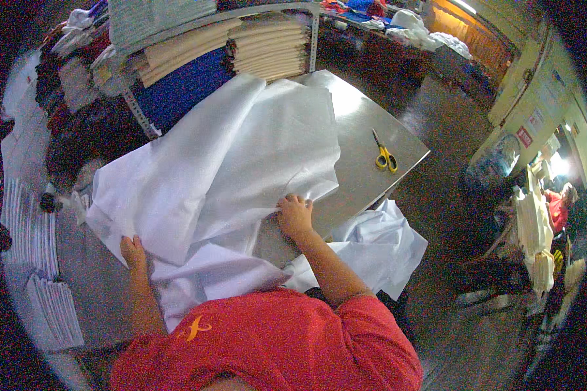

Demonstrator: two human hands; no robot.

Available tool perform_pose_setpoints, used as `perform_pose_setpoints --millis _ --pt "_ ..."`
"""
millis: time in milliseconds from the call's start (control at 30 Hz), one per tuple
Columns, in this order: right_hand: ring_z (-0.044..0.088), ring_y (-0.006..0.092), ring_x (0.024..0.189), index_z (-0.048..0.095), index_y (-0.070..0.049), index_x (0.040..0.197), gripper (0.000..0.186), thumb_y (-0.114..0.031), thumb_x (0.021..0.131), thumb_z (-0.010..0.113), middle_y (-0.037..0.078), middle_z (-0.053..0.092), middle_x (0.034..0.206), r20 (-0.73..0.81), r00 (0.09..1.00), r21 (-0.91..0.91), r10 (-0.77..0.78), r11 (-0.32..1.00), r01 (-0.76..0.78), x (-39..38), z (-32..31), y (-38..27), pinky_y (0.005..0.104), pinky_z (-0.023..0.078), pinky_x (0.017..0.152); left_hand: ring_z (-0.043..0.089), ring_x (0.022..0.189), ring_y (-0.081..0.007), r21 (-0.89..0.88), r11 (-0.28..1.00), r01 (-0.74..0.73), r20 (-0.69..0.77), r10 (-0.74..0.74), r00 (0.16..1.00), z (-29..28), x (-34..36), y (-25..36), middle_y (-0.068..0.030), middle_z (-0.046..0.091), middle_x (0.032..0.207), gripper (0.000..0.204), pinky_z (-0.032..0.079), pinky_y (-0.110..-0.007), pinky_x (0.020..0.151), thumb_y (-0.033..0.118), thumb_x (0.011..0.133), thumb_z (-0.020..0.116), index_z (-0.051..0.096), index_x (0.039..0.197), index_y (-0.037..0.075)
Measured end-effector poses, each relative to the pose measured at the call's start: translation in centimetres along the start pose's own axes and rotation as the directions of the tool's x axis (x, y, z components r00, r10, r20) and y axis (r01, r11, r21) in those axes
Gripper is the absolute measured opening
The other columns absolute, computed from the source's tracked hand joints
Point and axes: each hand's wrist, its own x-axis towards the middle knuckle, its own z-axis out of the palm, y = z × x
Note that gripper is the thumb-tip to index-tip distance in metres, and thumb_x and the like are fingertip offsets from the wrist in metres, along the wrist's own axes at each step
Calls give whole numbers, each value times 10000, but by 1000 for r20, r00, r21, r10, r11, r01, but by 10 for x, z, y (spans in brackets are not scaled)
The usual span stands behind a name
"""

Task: The person spreads a large white sheet of fabric on a metal table, folds it, and uses yellow-handled scissors to cut along the fold. The person then unfolds the fabric and continues to handle and fold it.

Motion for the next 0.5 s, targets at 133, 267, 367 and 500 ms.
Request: perform_pose_setpoints --millis 133,267,367,500 --pt "464 303 1050 562 -112 1003 311 -62 697 538 101 495 1130 93 994 355 -62 934 25 15 -11 -37 398 347 920 469 987 -407 83 984 155 115 -164 980 -13 -40 -40 -269 523 1016 320 356 -436 862 186 829 467 506 985 -91" --pt "500 262 998 439 -33 1164 444 10 723 473 145 515 1098 287 708 884 -645 464 65 -36 -28 -79 340 371 889 475 1003 -399 72 958 278 94 -284 954 -55 -80 -101 -257 520 1067 374 366 -406 876 196 818 475 486 1049 -98" --pt "495 246 981 444 -30 1159 413 -39 748 476 157 536 1007 290 -65 954 -955 282 101 -95 -22 -45 336 360 889 485 1000 -387 33 925 379 29 -380 924 -114 -128 -147 -247 517 1086 400 374 -396 873 209 814 490 474 1073 -94" --pt "509 200 955 498 -31 1086 282 -133 824 485 128 567 1002 609 319 780 -726 621 -76 -121 18 136 343 397 837 498 1000 -357 177 803 569 -153 -549 822 -213 -212 -174 -230 512 1111 437 380 -386 869 234 808 517 465 1102 -85"
